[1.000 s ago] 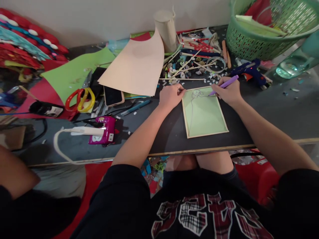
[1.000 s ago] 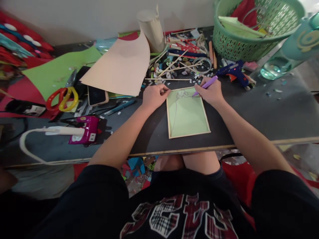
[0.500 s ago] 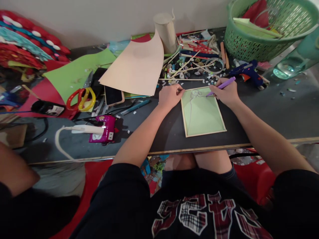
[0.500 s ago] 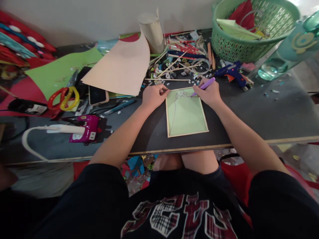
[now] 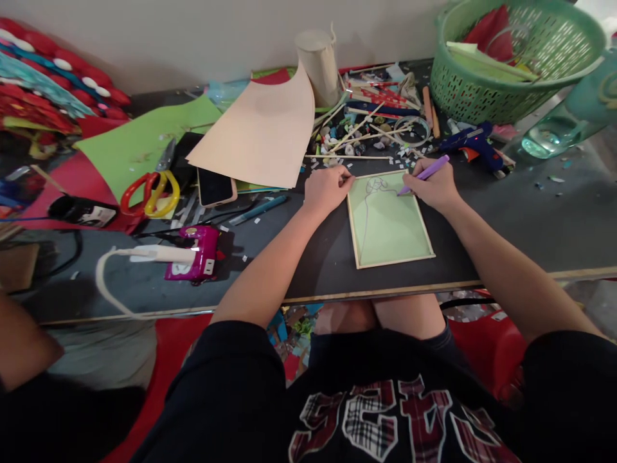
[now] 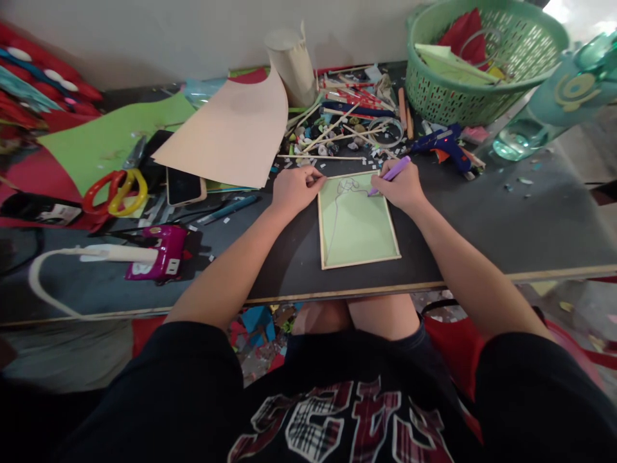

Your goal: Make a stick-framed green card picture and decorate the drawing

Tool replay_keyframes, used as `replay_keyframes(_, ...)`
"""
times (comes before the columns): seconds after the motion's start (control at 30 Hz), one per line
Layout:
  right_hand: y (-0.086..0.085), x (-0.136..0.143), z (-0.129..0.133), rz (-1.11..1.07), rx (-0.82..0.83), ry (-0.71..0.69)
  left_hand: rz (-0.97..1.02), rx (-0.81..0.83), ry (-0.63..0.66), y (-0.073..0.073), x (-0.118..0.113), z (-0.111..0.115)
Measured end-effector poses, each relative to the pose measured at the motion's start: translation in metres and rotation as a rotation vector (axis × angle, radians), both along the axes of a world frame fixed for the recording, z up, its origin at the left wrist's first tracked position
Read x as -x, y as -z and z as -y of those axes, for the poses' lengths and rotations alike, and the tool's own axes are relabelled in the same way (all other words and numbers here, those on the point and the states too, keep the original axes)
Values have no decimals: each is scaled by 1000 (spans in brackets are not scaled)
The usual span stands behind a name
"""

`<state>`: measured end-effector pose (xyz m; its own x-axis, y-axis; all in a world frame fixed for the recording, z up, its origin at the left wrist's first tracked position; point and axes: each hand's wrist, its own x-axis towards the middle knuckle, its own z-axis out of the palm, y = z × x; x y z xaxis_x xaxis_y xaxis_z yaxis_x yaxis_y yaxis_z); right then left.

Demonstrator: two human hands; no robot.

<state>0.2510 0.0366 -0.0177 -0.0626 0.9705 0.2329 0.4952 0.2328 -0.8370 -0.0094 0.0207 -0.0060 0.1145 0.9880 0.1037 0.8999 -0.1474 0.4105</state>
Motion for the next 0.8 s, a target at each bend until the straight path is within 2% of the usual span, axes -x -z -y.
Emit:
replay_keyframes(0.2,-2,2,5,-15,42,-25,-4,5,-4,-3,-2,2)
replay_keyframes(0.57,-6,-6,15,12,82,-171,-34,-64,23,6,1,-2)
replay_keyframes(0.8,-11,-11,28,-24,119,-272,-83,-42,16,4,-2,-1)
